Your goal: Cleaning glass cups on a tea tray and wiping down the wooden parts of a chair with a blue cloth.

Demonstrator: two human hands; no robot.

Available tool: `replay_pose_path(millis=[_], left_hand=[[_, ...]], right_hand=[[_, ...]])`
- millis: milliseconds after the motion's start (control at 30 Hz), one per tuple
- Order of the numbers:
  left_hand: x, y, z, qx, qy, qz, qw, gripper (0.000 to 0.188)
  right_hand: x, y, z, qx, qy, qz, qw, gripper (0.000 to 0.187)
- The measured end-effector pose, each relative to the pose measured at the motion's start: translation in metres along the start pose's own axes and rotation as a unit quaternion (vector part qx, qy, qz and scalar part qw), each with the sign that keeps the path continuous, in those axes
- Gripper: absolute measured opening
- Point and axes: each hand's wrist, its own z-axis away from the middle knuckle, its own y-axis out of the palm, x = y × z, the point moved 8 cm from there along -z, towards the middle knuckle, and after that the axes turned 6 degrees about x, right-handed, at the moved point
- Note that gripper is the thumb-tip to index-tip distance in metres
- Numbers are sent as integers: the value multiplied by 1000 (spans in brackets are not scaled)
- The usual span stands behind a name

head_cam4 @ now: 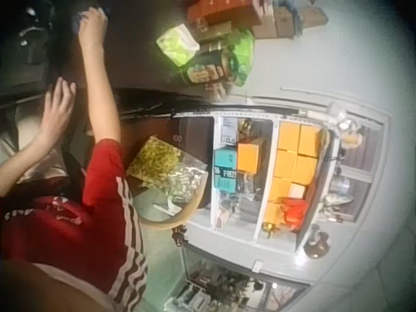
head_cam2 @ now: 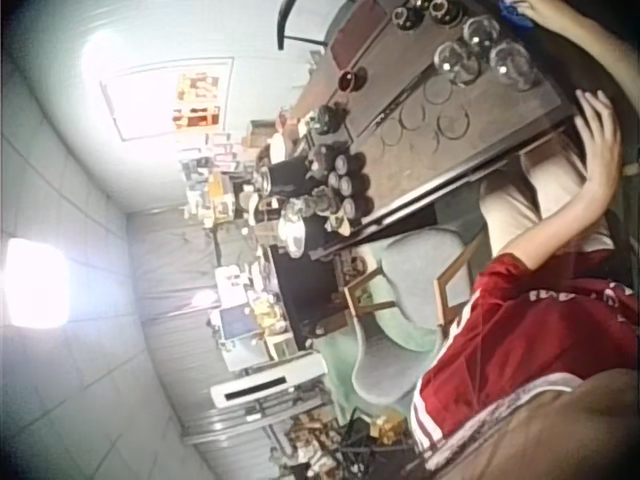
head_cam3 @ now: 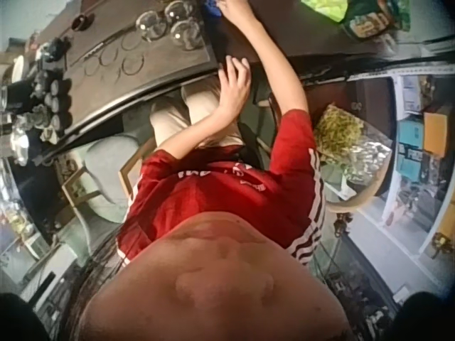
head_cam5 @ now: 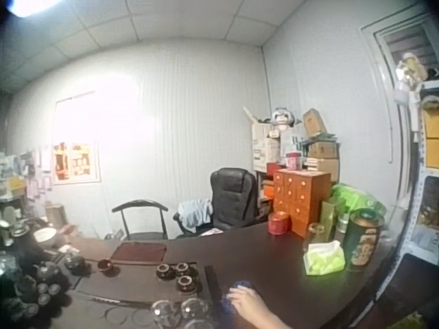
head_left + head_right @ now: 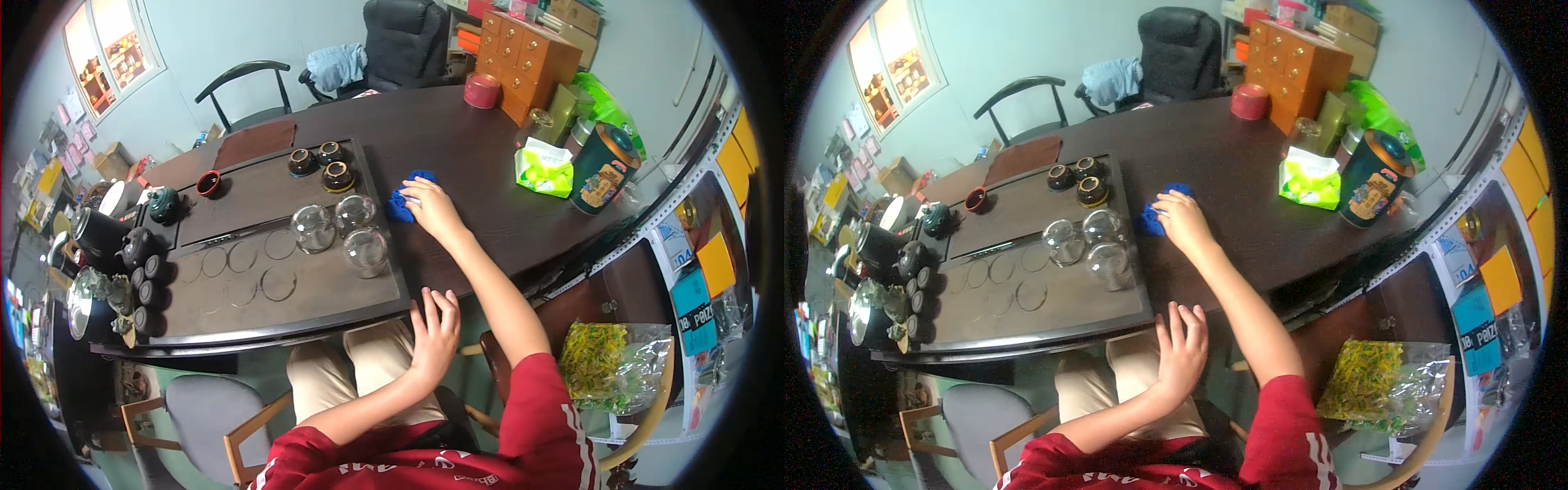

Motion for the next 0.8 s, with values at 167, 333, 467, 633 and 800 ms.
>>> replay_pose_path(millis=[167,333,467,633,800], left_hand=[[3,8,3,-2,16,4,1000,46],[-1,14,5,4,10,-19,1000,48],[0,12,4,8,2,-38,999,49],[-4,11,4,5,15,-55,998,54],[-4,15,6,11,7,-58,998,55]], right_hand=[[30,-18,65,53,-31,-13,998,25],[54,-39,104,82,-1,-28,996,25],[34,-33,79,45,22,-9,999,23],[9,-20,45,9,52,37,998,23],[23,-26,67,-24,29,34,999,22]])
